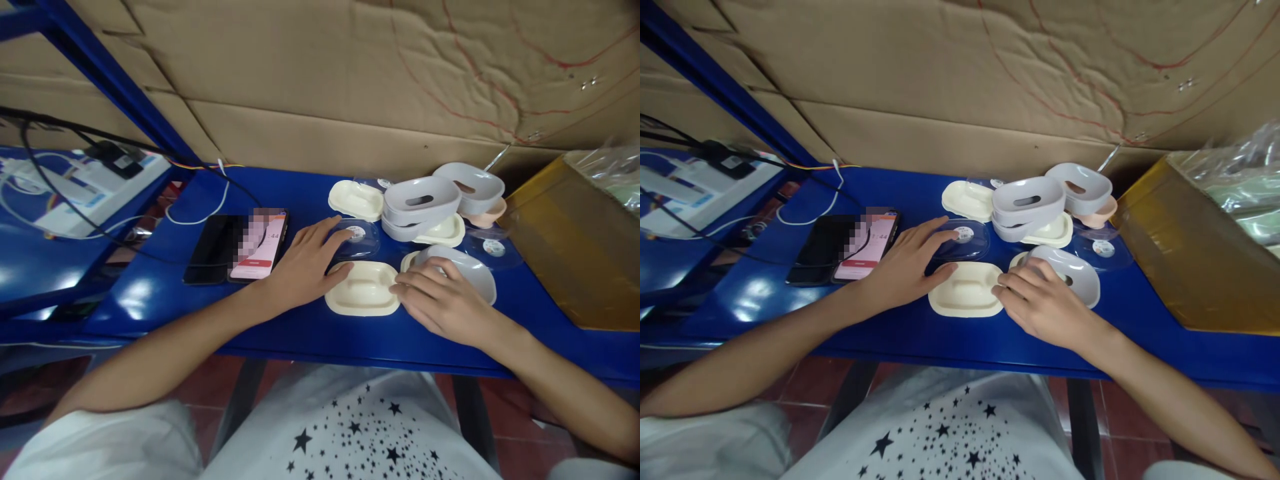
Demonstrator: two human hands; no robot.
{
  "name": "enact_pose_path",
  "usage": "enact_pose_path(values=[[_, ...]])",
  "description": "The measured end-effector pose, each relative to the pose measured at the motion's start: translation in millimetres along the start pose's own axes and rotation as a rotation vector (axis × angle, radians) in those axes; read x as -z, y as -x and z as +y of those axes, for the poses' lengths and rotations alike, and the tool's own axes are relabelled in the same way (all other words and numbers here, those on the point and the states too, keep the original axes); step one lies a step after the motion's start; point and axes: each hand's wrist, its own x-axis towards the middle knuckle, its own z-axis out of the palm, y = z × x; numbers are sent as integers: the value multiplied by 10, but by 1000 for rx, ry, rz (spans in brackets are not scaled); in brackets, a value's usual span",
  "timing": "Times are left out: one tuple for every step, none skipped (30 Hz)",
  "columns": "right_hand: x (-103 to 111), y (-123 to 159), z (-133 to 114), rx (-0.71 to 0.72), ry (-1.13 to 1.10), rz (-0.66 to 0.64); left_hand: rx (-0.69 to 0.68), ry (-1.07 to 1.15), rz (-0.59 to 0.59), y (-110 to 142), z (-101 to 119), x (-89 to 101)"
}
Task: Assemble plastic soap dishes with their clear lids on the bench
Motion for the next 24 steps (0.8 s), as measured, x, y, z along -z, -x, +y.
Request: enact_pose_path(values=[[9,-2,18,-9,-9,2,-50,6,5,3,6,3],[30,-1,42,-19,-17,5,-115,13,-1,8,15,8],[65,6,74,-35,-20,8,-196,22,-25,17,28,13],[115,21,115,-61,-21,8,-289,32,-60,31,48,20],[179,50,165,-101,-22,5,-378,41,-101,50,75,26],[253,95,224,-156,-27,-7,-456,48,-144,72,111,33],[332,157,290,-220,-35,-35,-517,51,-184,95,151,40],[408,235,361,-287,-53,-76,-561,50,-217,118,192,47],[475,326,432,-350,-78,-129,-588,45,-240,137,231,56],[527,425,500,-395,-106,-194,-600,36,-255,151,264,65],[560,524,562,-425,-127,-246,-603,22,-268,159,287,75],[572,617,615,-450,-149,-301,-600,5,-272,162,299,86],[566,695,657,-456,-177,-340,-587,-16,-270,161,301,98],[549,755,688,-462,-200,-360,-571,-40,-261,156,293,109],[526,793,708,-467,-223,-373,-554,-67,-252,150,278,121],[504,809,717,-472,-242,-374,-540,-94,-241,144,259,132],[491,807,718,-481,-257,-373,-529,-120,-229,139,240,144],[490,788,712,-489,-269,-375,-517,-145,-220,136,222,156],[499,755,698,-489,-284,-374,-503,-168,-217,134,208,166],[518,712,676,-484,-299,-366,-486,-189,-219,133,199,176],[539,659,645,-476,-312,-348,-467,-206,-224,133,193,183],[556,598,600,-465,-325,-321,-450,-214,-231,133,190,186],[563,531,543,-451,-335,-289,-436,-210,-240,133,190,184],[554,459,472,-436,-343,-254,-424,-191,-242,132,190,176]])
